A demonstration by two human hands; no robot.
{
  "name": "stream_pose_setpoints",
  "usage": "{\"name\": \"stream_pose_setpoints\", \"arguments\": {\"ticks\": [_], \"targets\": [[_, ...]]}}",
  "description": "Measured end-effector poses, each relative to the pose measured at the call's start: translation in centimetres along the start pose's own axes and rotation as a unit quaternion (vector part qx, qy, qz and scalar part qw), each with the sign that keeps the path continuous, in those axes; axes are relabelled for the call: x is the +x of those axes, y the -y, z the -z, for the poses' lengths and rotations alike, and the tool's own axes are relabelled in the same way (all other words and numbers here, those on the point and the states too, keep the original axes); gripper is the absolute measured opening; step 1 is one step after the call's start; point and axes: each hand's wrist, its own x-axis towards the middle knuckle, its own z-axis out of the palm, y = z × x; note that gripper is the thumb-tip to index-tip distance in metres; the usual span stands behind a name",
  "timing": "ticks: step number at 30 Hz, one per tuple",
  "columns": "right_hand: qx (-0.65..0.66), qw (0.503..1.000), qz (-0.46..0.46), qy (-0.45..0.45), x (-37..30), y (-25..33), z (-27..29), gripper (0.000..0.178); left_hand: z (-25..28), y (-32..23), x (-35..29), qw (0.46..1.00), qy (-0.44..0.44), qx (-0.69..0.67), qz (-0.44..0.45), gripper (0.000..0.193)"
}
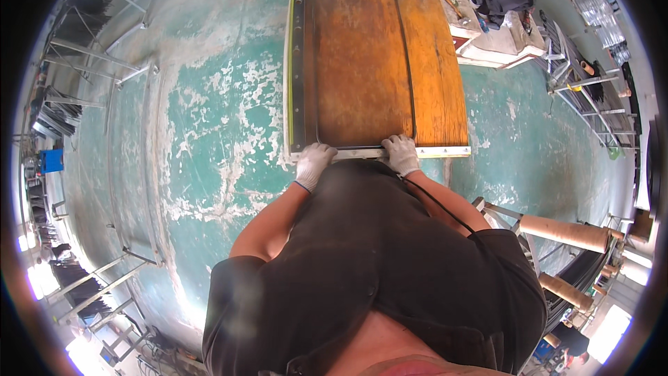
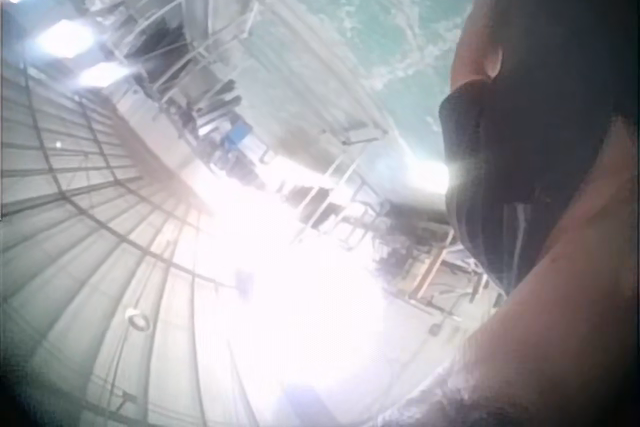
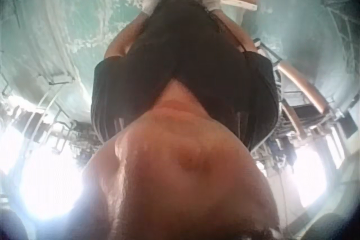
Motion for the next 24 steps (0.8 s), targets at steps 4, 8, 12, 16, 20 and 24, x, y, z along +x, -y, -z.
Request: {"name": "stream_pose_setpoints", "arguments": {"ticks": [4, 8, 12, 16, 20, 24], "targets": [[0.019, 0.999, 0.010, -0.024, 0.0, -0.2, -0.4, 0.046, 1.3, -2.2, 2.6, 0.999, 0.021, 0.021, -0.019, 0.020], [0.076, 0.995, -0.034, -0.057, -0.9, -0.8, 1.8, 0.042, 1.2, -2.9, 3.3, 0.998, 0.044, 0.030, -0.024, 0.020], [0.076, 0.939, -0.323, -0.091, -0.9, -2.2, 3.0, 0.037, -0.3, -2.1, 3.3, 0.997, 0.047, 0.055, -0.019, 0.017], [0.156, 0.915, -0.360, -0.093, -0.5, -4.4, 1.1, 0.035, 0.1, -2.5, 3.4, 0.999, 0.019, 0.042, -0.027, 0.017], [0.200, 0.905, -0.365, -0.092, 0.3, -4.5, 0.4, 0.032, 0.9, -2.8, 3.3, 0.997, 0.071, 0.038, 0.005, 0.032], [0.215, 0.894, -0.383, -0.085, 0.6, -4.7, -0.3, 0.034, 1.1, -2.9, 3.2, 0.996, 0.079, 0.042, 0.018, 0.033]]}}
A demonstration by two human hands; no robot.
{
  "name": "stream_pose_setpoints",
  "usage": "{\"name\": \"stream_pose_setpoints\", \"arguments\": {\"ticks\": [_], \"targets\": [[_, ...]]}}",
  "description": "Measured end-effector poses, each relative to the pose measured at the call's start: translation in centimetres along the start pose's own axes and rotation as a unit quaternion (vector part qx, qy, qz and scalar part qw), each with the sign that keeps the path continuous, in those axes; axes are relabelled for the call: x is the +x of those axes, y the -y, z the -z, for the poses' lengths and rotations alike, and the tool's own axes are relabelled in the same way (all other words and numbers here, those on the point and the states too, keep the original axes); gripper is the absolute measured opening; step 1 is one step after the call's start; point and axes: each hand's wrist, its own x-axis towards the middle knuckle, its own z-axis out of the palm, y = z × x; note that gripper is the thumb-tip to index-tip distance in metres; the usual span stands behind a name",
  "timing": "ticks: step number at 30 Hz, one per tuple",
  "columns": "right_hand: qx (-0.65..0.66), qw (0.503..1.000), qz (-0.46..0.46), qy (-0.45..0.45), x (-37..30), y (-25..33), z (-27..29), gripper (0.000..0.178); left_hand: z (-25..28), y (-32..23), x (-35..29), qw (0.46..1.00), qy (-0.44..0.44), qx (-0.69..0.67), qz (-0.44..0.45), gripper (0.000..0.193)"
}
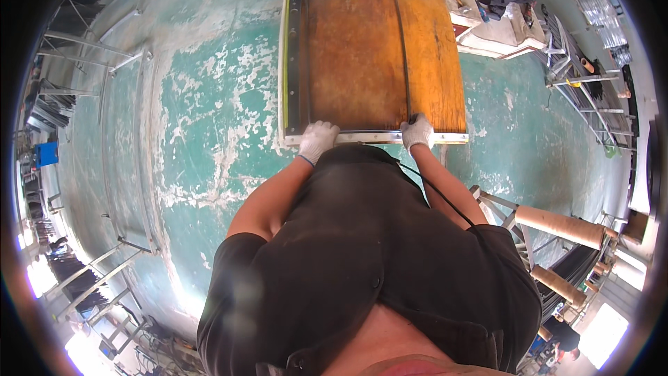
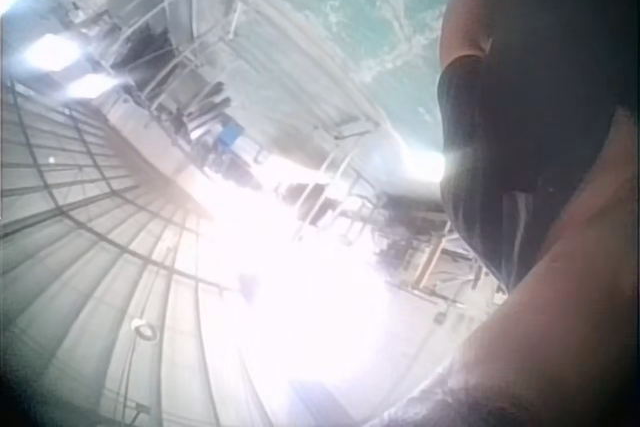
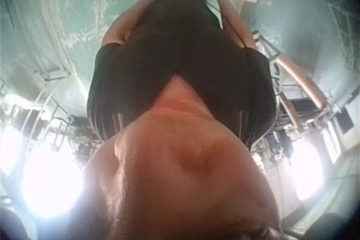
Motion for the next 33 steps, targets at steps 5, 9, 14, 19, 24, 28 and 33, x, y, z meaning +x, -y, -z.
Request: {"name": "stream_pose_setpoints", "arguments": {"ticks": [5, 9, 14, 19, 24, 28, 33], "targets": [[-0.001, 1.000, -0.001, -0.002, -0.4, 0.6, 0.4, 0.034, -0.9, 0.5, -0.1, 0.997, -0.069, 0.007, -0.016, 0.019], [0.021, 0.999, 0.023, -0.042, -0.6, 0.4, -0.3, 0.032, -1.4, 0.8, -0.2, 0.997, -0.071, 0.004, -0.011, 0.019], [0.026, 0.998, 0.031, -0.046, -0.3, -0.2, -1.1, 0.032, -0.7, 0.6, -0.2, 0.998, -0.065, -0.007, -0.003, 0.021], [0.026, 0.999, 0.029, -0.032, -0.7, 0.6, -0.5, 0.031, -0.6, 1.0, -0.2, 0.999, -0.035, -0.012, 0.014, 0.029], [0.027, 0.998, 0.031, -0.043, -0.5, 0.2, -0.9, 0.033, 0.0, 0.7, -0.2, 1.000, -0.028, -0.004, 0.011, 0.033], [0.026, 0.999, 0.016, -0.021, -0.7, 0.5, -0.6, 0.033, 0.2, 0.5, -0.4, 0.999, -0.026, 0.002, 0.018, 0.031], [0.032, 0.999, 0.009, -0.031, -1.1, 1.3, -0.4, 0.034, -0.8, 1.0, -0.4, 0.999, -0.028, -0.014, 0.025, 0.030]]}}
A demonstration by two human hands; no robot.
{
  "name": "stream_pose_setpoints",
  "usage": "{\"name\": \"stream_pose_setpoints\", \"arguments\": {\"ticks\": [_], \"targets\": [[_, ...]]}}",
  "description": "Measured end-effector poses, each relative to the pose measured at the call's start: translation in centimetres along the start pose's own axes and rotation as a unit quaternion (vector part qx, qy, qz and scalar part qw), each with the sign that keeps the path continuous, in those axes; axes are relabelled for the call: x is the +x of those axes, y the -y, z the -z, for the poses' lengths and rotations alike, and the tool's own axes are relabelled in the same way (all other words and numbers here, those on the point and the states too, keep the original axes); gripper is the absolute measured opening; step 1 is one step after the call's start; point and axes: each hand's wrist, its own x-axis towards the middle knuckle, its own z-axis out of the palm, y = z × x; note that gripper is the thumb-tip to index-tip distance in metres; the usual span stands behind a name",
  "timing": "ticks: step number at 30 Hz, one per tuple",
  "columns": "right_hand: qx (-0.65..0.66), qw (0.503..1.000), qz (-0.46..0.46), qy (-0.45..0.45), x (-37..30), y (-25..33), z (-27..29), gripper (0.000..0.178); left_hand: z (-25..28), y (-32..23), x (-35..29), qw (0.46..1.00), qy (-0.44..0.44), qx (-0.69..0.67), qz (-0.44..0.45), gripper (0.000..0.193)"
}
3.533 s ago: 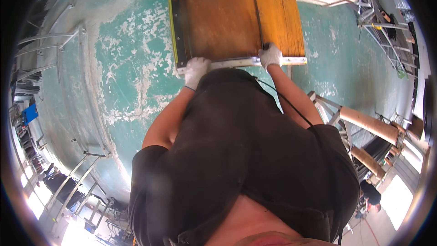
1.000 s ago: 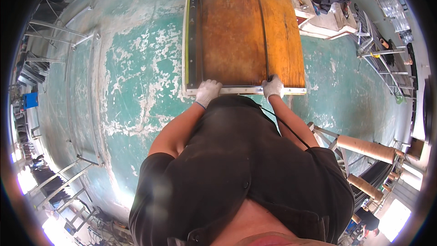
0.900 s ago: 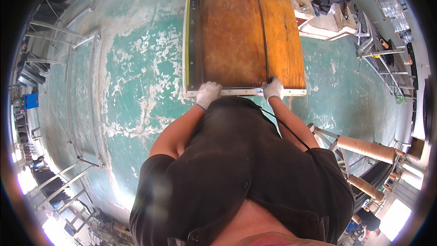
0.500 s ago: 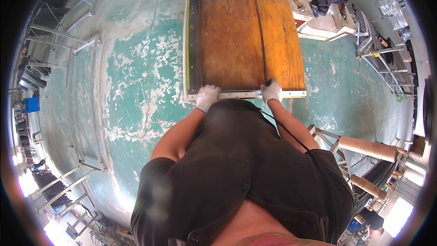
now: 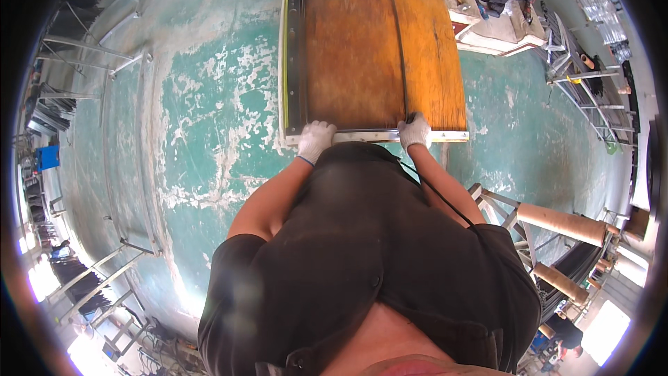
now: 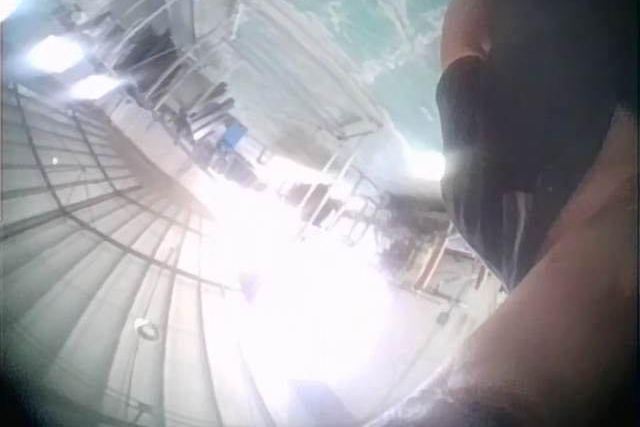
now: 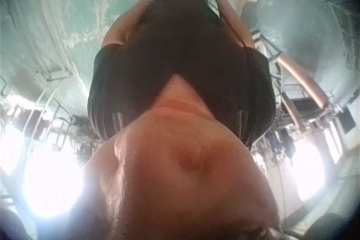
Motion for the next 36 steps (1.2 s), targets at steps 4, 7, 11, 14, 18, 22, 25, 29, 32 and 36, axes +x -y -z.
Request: {"name": "stream_pose_setpoints", "arguments": {"ticks": [4, 7, 11, 14, 18, 22, 25, 29, 32, 36], "targets": [[-0.007, 1.000, 0.003, -0.014, 0.0, 0.0, -0.1, 0.033, 0.9, -0.8, -0.6, 1.000, -0.018, -0.024, -0.007, 0.032], [-0.009, 0.999, -0.044, 0.018, 0.1, 1.3, 0.9, 0.039, 2.9, -1.8, -1.5, 0.997, -0.014, -0.066, 0.026, 0.036], [-0.026, 0.994, -0.096, 0.047, 1.1, 2.8, 2.0, 0.048, -0.3, -0.6, -2.8, 0.975, -0.138, -0.150, 0.088, 0.023], [-0.010, 0.985, -0.096, 0.142, 3.2, 1.7, 2.4, 0.056, 0.4, -1.8, -4.2, 0.919, -0.223, -0.244, 0.216, 0.024], [0.380, 0.836, -0.138, 0.370, 3.2, -0.1, 3.2, 0.022, 2.9, -2.3, -4.0, 0.819, -0.183, -0.364, 0.404, 0.022], [0.420, 0.774, -0.069, 0.469, 1.1, 3.5, 8.3, 0.015, 3.2, -0.9, -3.3, 0.557, -0.132, -0.660, 0.486, 0.021], [0.416, 0.758, -0.020, 0.501, 0.0, 4.9, 10.4, 0.017, 2.6, -1.1, -4.5, 0.409, -0.155, -0.782, 0.444, 0.021], [0.288, 0.836, 0.099, 0.456, -3.3, 6.3, 12.9, 0.018, 0.6, -1.7, -6.4, 0.261, -0.181, -0.856, 0.409, 0.015], [0.188, 0.858, 0.147, 0.454, -6.0, 6.7, 13.4, 0.022, -1.6, -1.0, -9.2, 0.213, -0.216, -0.885, 0.353, 0.013], [0.273, 0.811, 0.187, 0.482, -10.1, 8.4, 11.5, 0.028, 1.1, -0.2, -14.2, 0.240, -0.274, -0.840, 0.402, 0.008]]}}
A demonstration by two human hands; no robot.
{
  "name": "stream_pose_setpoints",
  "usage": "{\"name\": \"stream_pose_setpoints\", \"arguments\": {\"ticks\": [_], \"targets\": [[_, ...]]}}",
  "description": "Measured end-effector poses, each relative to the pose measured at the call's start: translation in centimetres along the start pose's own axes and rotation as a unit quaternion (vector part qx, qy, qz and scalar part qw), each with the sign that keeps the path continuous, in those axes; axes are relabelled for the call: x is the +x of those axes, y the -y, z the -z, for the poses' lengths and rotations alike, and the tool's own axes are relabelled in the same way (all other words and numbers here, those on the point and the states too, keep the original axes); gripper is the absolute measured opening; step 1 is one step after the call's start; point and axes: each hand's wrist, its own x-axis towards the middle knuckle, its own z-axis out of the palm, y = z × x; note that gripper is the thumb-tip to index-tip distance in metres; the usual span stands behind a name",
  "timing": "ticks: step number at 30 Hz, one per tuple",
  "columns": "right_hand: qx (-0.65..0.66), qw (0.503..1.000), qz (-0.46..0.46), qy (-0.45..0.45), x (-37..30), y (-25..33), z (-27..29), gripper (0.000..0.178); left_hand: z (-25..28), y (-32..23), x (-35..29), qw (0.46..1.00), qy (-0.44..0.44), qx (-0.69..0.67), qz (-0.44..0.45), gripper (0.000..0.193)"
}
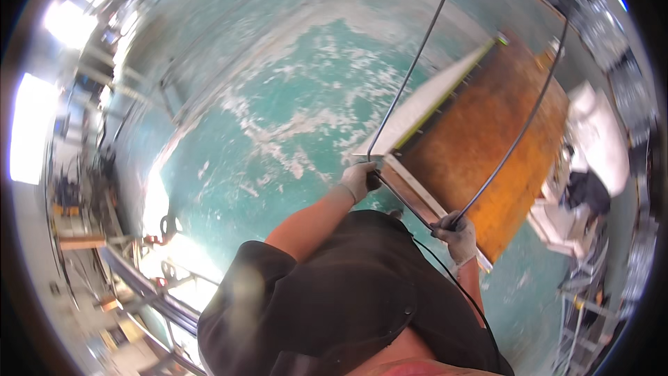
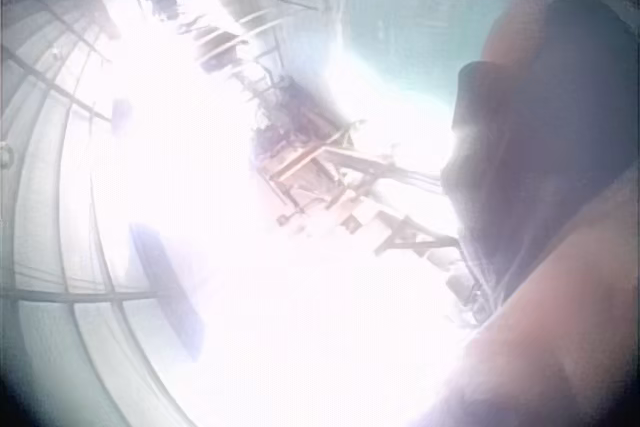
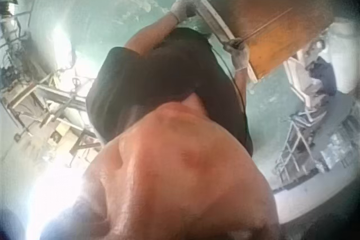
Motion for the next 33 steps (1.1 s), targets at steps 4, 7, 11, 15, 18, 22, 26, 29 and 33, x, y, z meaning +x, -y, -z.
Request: {"name": "stream_pose_setpoints", "arguments": {"ticks": [4, 7, 11, 15, 18, 22, 26, 29, 33], "targets": [[-0.054, 0.994, 0.054, 0.077, 3.4, 1.5, -7.9, 0.026, 6.7, -5.7, -7.0, 0.989, -0.003, -0.042, -0.139, 0.016], [-0.023, 0.988, 0.040, 0.149, 5.3, 1.5, -16.3, 0.025, 15.5, -10.5, -12.8, 0.976, -0.005, -0.042, -0.215, 0.014], [0.027, 0.968, 0.001, 0.248, 6.0, 2.2, -28.5, 0.023, 27.4, -14.6, -19.7, 0.944, 0.035, -0.079, -0.319, 0.011], [0.017, 0.942, -0.029, 0.334, 7.9, 2.7, -38.9, 0.022, 36.6, -17.3, -23.9, 0.920, -0.076, -0.083, -0.375, 0.011], [0.004, 0.921, -0.094, 0.378, 9.4, 3.5, -45.5, 0.019, 41.2, -18.9, -25.8, 0.908, -0.100, -0.182, -0.365, 0.012], [-0.083, 0.904, -0.133, 0.397, 13.9, 1.4, -53.9, 0.017, 47.2, -21.8, -26.5, 0.890, -0.142, -0.215, -0.377, 0.013], [-0.129, 0.889, -0.144, 0.416, 18.0, 1.0, -64.2, 0.019, 53.5, -26.6, -26.8, 0.879, -0.215, -0.220, -0.363, 0.015], [-0.208, 0.861, -0.129, 0.446, 22.2, 0.9, -73.7, 0.017, 58.6, -30.8, -27.6, 0.872, -0.300, -0.221, -0.317, 0.019], [-0.298, 0.812, -0.097, 0.493, 26.4, -0.3, -85.7, 0.015, 65.9, -36.1, -30.1, 0.857, -0.353, -0.203, -0.316, 0.025]]}}
